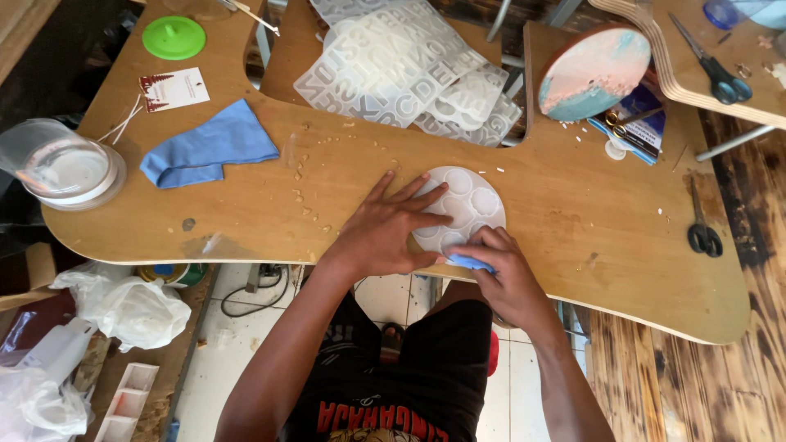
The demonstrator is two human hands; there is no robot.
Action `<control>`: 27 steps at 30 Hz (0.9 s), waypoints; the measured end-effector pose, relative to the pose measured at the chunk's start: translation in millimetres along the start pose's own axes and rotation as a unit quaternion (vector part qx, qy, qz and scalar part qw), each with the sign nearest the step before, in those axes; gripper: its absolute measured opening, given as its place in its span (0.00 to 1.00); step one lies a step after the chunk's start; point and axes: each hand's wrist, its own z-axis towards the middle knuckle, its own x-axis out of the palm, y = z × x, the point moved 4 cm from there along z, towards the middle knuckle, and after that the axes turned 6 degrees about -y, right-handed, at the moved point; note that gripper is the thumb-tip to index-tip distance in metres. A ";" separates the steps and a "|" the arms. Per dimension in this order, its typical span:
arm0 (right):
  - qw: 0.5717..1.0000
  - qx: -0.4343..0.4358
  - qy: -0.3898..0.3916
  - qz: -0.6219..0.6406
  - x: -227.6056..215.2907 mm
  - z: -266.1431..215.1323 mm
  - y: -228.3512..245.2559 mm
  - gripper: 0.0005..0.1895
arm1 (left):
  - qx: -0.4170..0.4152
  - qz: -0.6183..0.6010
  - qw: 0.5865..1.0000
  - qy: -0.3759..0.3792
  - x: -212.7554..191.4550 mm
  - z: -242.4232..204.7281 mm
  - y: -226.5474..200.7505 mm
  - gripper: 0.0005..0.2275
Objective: The person wipes a white plastic mold with a blue cloth, cleaning each cavity and the surrounding surface. They repeatedly rub the cloth over the mold's compartments and edges, then set the mold aside.
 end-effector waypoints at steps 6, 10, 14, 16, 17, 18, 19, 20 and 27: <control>0.989 0.069 -0.109 0.073 -11.1 -0.5 1.0 0.27 | 0.006 0.004 1.000 -0.005 -2.3 -2.0 -1.6 0.25; 0.989 0.050 -0.127 0.055 -8.8 -5.7 -8.0 0.22 | 0.018 0.003 1.000 -0.007 -6.9 -1.6 -4.4 0.24; 0.995 0.003 -0.097 0.026 -0.2 -9.2 -7.7 0.19 | 0.029 -0.001 1.000 -0.006 -5.4 -2.2 -3.4 0.23; 0.995 0.015 -0.087 0.047 2.2 -11.5 -11.9 0.16 | 0.027 -0.006 1.000 -0.005 -1.8 -1.7 1.1 0.23; 0.995 0.017 -0.087 0.045 2.7 -13.3 -10.6 0.16 | 0.029 -0.007 1.000 -0.004 -2.9 -1.5 -0.3 0.23; 0.991 0.045 -0.104 0.078 2.4 -14.0 -11.6 0.15 | 0.035 -0.023 0.999 -0.004 -5.2 -1.1 -1.8 0.22; 0.984 0.073 -0.121 0.110 2.2 -14.8 -12.3 0.14 | 0.041 -0.039 0.998 -0.004 -7.5 -0.9 -3.2 0.21; 0.984 0.075 -0.121 0.109 3.0 -13.8 -10.4 0.14 | 0.042 -0.040 0.998 -0.002 -8.0 -1.9 -4.7 0.21; 0.955 0.053 -0.253 0.145 3.9 -18.5 -13.7 0.07 | 0.076 -0.104 0.990 -0.050 -9.4 -7.7 -4.5 0.19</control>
